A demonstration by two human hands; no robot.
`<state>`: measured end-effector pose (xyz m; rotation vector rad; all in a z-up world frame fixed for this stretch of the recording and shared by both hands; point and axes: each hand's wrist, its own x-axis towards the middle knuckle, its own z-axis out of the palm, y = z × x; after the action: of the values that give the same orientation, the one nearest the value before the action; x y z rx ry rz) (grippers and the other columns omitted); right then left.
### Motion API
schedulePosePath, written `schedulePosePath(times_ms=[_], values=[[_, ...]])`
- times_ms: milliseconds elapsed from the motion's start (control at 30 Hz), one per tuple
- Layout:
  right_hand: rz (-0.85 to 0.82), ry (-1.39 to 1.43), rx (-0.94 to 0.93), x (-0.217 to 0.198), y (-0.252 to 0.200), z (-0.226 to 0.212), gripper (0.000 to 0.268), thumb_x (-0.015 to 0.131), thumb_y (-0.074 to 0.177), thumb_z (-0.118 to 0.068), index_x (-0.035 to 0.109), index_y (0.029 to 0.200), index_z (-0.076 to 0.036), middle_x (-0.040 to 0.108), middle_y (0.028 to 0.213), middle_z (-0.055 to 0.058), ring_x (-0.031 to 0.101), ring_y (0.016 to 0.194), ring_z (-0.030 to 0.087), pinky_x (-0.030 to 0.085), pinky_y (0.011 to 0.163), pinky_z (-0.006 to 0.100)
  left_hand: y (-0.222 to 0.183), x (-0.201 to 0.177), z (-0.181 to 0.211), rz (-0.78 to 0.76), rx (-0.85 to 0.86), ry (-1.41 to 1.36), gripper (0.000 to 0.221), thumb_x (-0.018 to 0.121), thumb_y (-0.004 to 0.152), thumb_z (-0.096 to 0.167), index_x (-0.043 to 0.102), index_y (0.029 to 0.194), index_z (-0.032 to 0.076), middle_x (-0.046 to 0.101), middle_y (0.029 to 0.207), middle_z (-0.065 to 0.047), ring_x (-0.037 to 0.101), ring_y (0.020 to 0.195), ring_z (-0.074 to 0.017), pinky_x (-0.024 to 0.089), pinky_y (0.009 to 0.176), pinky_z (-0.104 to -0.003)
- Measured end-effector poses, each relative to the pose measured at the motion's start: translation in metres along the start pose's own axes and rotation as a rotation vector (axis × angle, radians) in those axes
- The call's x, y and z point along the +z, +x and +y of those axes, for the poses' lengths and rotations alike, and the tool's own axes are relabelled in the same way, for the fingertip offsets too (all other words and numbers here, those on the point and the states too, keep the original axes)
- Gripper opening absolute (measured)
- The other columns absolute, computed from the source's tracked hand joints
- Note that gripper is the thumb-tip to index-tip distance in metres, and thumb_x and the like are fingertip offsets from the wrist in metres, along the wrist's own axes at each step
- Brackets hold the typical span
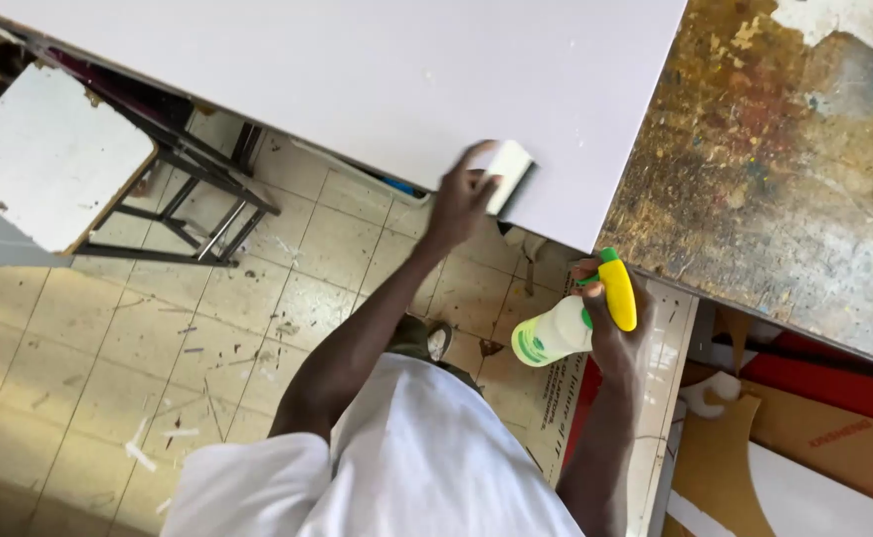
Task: Cleaning a large white board using a spray bottle and a squeegee to prepare it for repair or application.
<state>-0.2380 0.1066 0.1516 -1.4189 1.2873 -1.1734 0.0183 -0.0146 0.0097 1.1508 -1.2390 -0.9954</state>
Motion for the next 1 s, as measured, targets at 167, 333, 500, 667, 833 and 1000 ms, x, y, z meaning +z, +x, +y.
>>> schedulePosePath(times_ms=[167,333,500,667,833,1000], values=[[0.03,-0.029,-0.05,-0.019,0.056,-0.031,0.04,0.07,0.115,-0.031,0.076,0.132,0.004,0.079,0.113,0.022,0.079,0.103,0.03,0.064,0.099,0.042,0.009,-0.082,-0.002,0.22,-0.046,-0.12,0.054,0.077,0.114,0.028,0.057,0.162,0.016,0.066,0.078,0.004,0.055,0.068,-0.0045,0.042,0.062,-0.025],[0.06,-0.051,0.044,-0.044,0.153,-0.03,0.049,0.071,0.115,-0.054,0.078,0.121,-0.005,0.079,0.109,0.017,0.08,0.094,0.024,0.063,0.094,0.035,0.037,-0.167,-0.008,0.485,-0.067,-0.113,0.042,0.08,0.109,0.006,0.068,0.149,0.006,0.066,0.085,0.002,0.063,0.085,-0.0078,0.05,0.081,-0.028],[-0.025,-0.321,0.08,-0.052,0.263,0.009,0.046,0.084,0.114,-0.042,0.076,0.083,-0.009,0.067,0.068,0.008,0.06,0.058,0.015,0.048,0.059,0.027,0.091,-0.202,-0.056,0.542,-0.044,-0.085,0.031,0.075,0.118,0.013,0.068,0.149,0.011,0.084,0.112,-0.022,0.073,0.111,-0.018,0.054,0.103,-0.045],[-0.244,-0.2,0.043,-0.023,0.317,-0.027,0.043,0.077,0.113,-0.045,0.077,0.104,-0.003,0.071,0.091,0.015,0.069,0.084,0.025,0.053,0.086,0.037,0.134,-0.178,-0.035,0.494,-0.06,-0.127,0.03,0.074,0.118,0.014,0.068,0.147,0.013,0.085,0.117,-0.02,0.072,0.113,-0.0155,0.054,0.106,-0.044],[-0.431,-0.132,-0.099,-0.021,0.349,0.008,0.033,0.083,0.106,-0.029,0.08,0.116,0.003,0.077,0.103,0.018,0.075,0.096,0.026,0.06,0.092,0.036,0.153,-0.149,-0.021,0.458,-0.11,-0.155,0.032,0.074,0.117,0.014,0.067,0.148,0.013,0.084,0.12,-0.022,0.076,0.115,-0.0188,0.055,0.108,-0.045],[0.248,-0.53,0.052,-0.095,0.364,0.019,0.063,0.09,0.117,-0.033,0.049,0.147,0.005,0.08,0.117,0.03,0.079,0.113,0.049,0.056,0.105,0.063,0.149,-0.117,-0.047,0.477,-0.185,-0.118,0.033,0.076,0.117,0.017,0.068,0.149,0.012,0.083,0.122,-0.023,0.073,0.118,-0.02,0.053,0.11,-0.046]])
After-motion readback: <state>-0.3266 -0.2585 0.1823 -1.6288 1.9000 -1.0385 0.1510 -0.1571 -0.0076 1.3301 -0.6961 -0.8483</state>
